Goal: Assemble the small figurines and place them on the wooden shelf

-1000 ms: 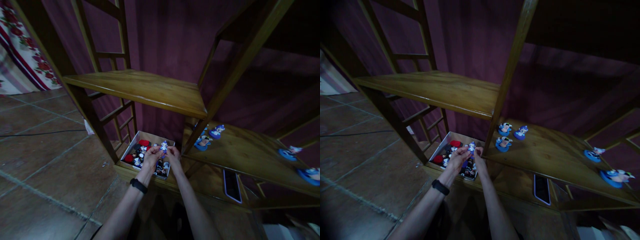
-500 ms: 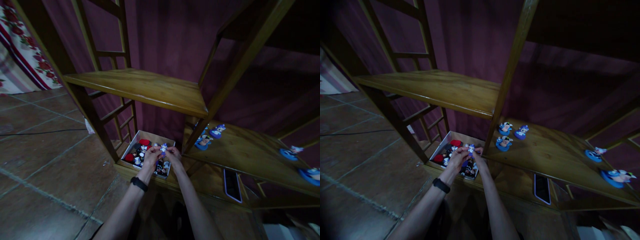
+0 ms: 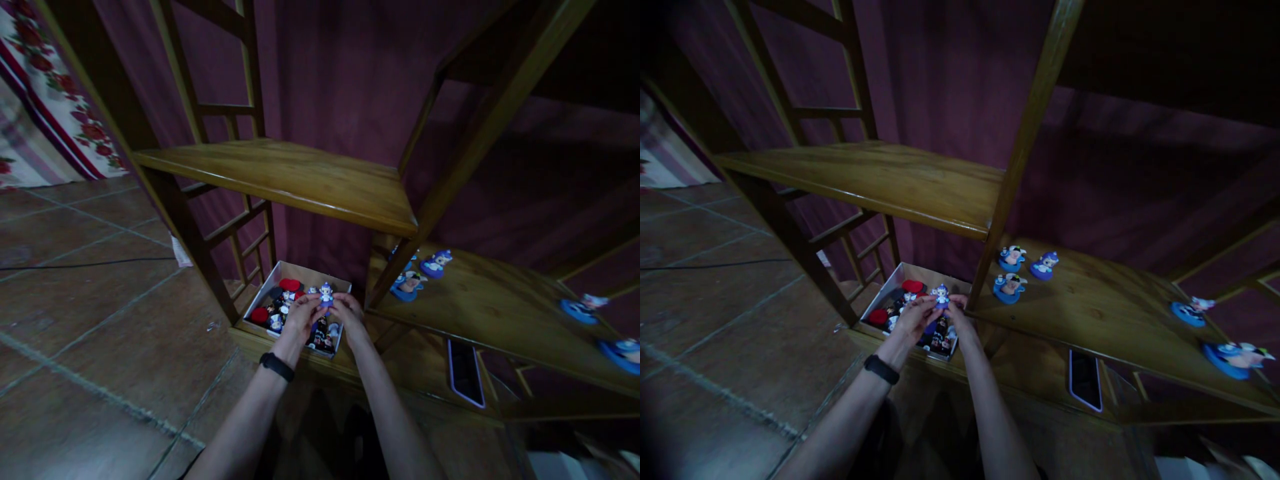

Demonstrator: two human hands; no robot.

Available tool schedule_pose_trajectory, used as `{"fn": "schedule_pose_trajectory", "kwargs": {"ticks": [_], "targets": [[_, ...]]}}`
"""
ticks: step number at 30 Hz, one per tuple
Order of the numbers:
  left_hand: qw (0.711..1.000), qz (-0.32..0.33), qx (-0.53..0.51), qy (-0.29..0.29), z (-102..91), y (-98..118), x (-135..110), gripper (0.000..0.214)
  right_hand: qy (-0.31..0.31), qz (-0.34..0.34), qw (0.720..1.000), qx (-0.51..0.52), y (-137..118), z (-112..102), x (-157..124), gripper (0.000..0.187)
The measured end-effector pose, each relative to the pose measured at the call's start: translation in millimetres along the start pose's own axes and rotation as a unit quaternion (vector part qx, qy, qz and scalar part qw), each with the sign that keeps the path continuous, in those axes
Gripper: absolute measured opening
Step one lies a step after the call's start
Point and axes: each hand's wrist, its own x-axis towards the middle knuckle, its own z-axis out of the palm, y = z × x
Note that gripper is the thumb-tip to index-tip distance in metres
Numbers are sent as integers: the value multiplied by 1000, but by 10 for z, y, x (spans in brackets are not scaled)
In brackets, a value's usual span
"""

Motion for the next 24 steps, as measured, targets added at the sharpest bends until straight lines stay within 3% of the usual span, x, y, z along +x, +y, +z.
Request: {"fn": "schedule_pose_trajectory", "kwargs": {"ticks": [10,24], "targets": [[999,-33,-19,-8,-28,30,10,13,-23,11,999,29,-3,-21,-12,22],[999,-8,11,-34,-63,-5,47,25,-27,6,999,-17,30,-19,18,33]]}}
